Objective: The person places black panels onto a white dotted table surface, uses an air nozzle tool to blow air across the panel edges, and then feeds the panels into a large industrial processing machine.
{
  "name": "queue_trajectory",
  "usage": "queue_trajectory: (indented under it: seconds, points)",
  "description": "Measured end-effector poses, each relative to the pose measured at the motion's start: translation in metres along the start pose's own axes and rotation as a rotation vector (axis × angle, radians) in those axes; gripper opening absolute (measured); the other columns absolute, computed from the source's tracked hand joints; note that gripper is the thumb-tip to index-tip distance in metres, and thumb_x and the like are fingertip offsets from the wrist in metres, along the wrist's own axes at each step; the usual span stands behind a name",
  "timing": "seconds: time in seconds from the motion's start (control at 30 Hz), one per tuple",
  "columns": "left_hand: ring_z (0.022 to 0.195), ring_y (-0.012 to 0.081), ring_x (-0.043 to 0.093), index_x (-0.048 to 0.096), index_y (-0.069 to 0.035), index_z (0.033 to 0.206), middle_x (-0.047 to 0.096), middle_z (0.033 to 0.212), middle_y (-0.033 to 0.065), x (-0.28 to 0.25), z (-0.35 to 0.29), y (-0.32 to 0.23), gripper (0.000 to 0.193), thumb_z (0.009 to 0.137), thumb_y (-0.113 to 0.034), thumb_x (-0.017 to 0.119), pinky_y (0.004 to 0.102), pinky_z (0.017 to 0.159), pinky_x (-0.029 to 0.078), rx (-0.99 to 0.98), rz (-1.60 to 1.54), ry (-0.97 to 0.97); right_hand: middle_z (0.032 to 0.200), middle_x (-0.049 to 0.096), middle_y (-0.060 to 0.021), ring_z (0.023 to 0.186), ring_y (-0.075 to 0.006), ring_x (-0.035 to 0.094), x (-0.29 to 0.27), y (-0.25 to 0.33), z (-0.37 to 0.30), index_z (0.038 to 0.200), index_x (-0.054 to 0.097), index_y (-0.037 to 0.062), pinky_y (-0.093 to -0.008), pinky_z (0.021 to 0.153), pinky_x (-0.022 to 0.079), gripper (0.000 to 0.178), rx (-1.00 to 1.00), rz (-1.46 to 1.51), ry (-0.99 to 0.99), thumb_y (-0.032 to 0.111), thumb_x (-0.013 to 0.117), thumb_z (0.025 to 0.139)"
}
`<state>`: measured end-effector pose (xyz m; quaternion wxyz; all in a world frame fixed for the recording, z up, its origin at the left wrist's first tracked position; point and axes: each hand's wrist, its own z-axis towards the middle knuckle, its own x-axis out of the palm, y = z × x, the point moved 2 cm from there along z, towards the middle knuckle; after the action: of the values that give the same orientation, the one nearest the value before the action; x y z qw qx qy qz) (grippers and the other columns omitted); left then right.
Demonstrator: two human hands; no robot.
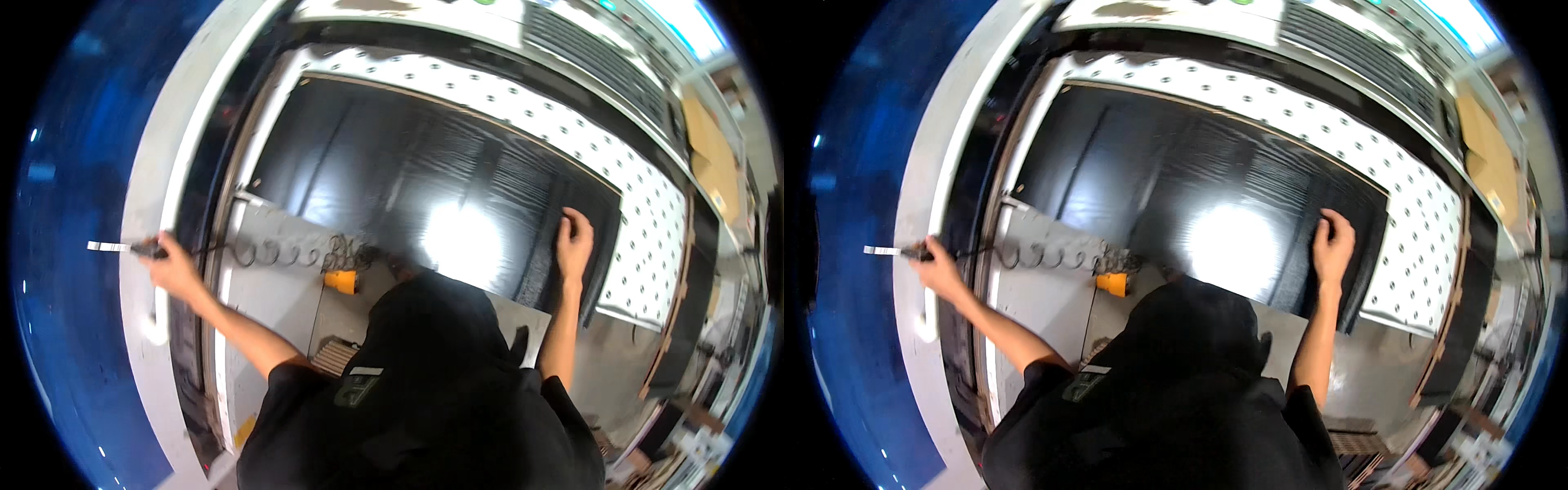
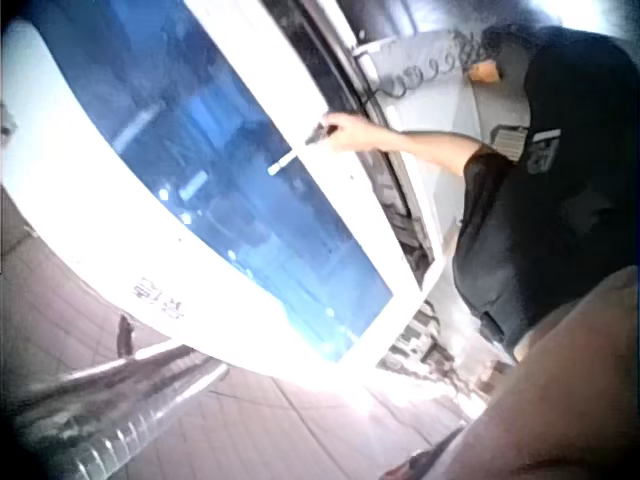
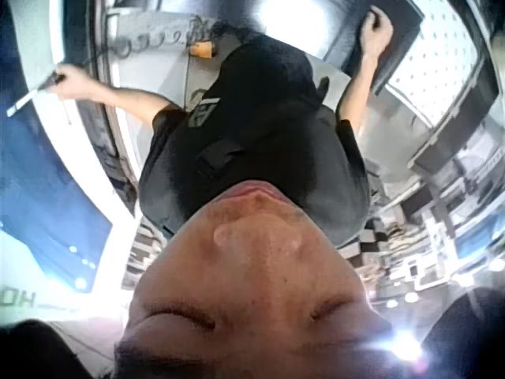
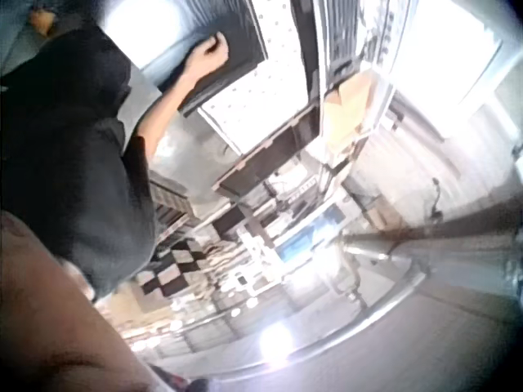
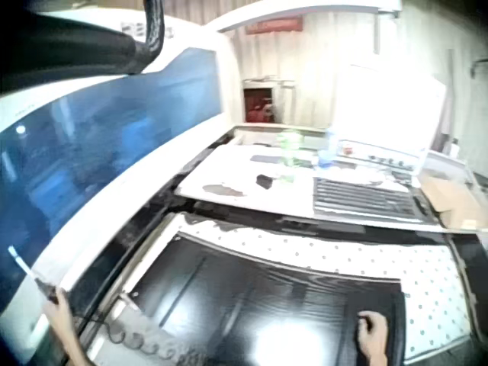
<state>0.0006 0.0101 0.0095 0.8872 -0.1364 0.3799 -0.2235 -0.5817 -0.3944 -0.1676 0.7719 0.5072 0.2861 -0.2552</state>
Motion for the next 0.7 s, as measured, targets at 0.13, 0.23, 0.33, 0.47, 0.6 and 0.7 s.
queue_trajectory:
  seconds: [0.13, 0.23, 0.33, 0.47, 0.6, 0.7]
  points:
    - [0.126, 0.0486, 0.059, 0.051, 0.017, 0.135, 0.058, 0.137, 0.0374, 0.003, -0.015, 0.008, 0.085, 0.091, -0.053, 0.074, 0.0537, 0.106, 0.047, 0.197, 0.072, -0.064, 0.112, 0.074, -0.0134, 0.105, -0.0315, 0.067, -0.046, -0.015, -0.014, 0.111, 0.074, 0.0041, -0.0398, 0.096, 0.052, 0.018, 0.111, 0.055, -0.031, 0.008, 0.064, 0.097]
    - [0.118, 0.0488, 0.057, 0.052, 0.007, 0.139, 0.060, 0.128, 0.0266, -0.001, -0.073, -0.045, 0.079, 0.092, -0.053, 0.074, 0.0595, 0.103, 0.044, 0.354, 0.082, -0.567, 0.111, 0.073, -0.0116, 0.107, -0.0317, 0.065, -0.086, -0.047, -0.026, 0.110, 0.072, 0.0040, -0.0417, 0.097, 0.050, 0.017, 0.174, -0.044, -0.226, 0.007, 0.064, 0.096]
    - [0.124, 0.0444, 0.057, 0.060, 0.001, 0.135, 0.060, 0.135, 0.0244, 0.031, -0.126, -0.095, 0.061, 0.095, -0.043, 0.072, 0.0545, 0.103, 0.045, 0.466, -0.130, -0.165, 0.119, 0.067, -0.0157, 0.115, -0.0360, 0.060, -0.122, -0.078, -0.043, 0.118, 0.069, 0.0043, -0.0445, 0.100, 0.048, 0.024, 0.252, -0.215, -0.348, 0.011, 0.065, 0.095]
    - [0.133, 0.0413, 0.054, 0.061, -0.008, 0.142, 0.058, 0.142, 0.0233, 0.142, -0.174, -0.115, 0.061, 0.097, -0.047, 0.067, 0.0508, 0.109, 0.044, 0.593, 0.001, 0.353, 0.121, 0.060, -0.0269, 0.110, -0.0437, 0.061, -0.143, -0.120, -0.070, 0.132, 0.058, 0.0031, -0.0510, 0.096, 0.049, 0.044, 0.451, -0.286, -0.298, 0.027, 0.067, 0.096]
    - [0.134, 0.0429, 0.053, 0.055, -0.014, 0.150, 0.054, 0.148, 0.0241, 0.219, -0.166, -0.068, 0.073, 0.094, -0.058, 0.067, 0.0541, 0.110, 0.044, 0.478, 0.109, 0.665, 0.110, 0.064, -0.0258, 0.096, -0.0454, 0.067, -0.146, -0.097, -0.084, 0.126, 0.057, 0.0042, -0.0532, 0.084, 0.053, 0.046, 0.666, -0.194, -0.072, 0.039, 0.066, 0.098]
    - [0.116, 0.0443, 0.063, 0.066, -0.004, 0.138, 0.066, 0.125, 0.0264, 0.217, -0.167, -0.078, 0.066, 0.093, -0.052, 0.073, 0.0509, 0.101, 0.050, 0.583, 0.034, 0.626, 0.107, 0.067, -0.0229, 0.087, -0.0449, 0.069, -0.135, -0.082, -0.099, 0.120, 0.063, 0.0069, -0.0540, 0.080, 0.055, 0.040, 0.733, -0.210, -0.001, 0.041, 0.064, 0.099]
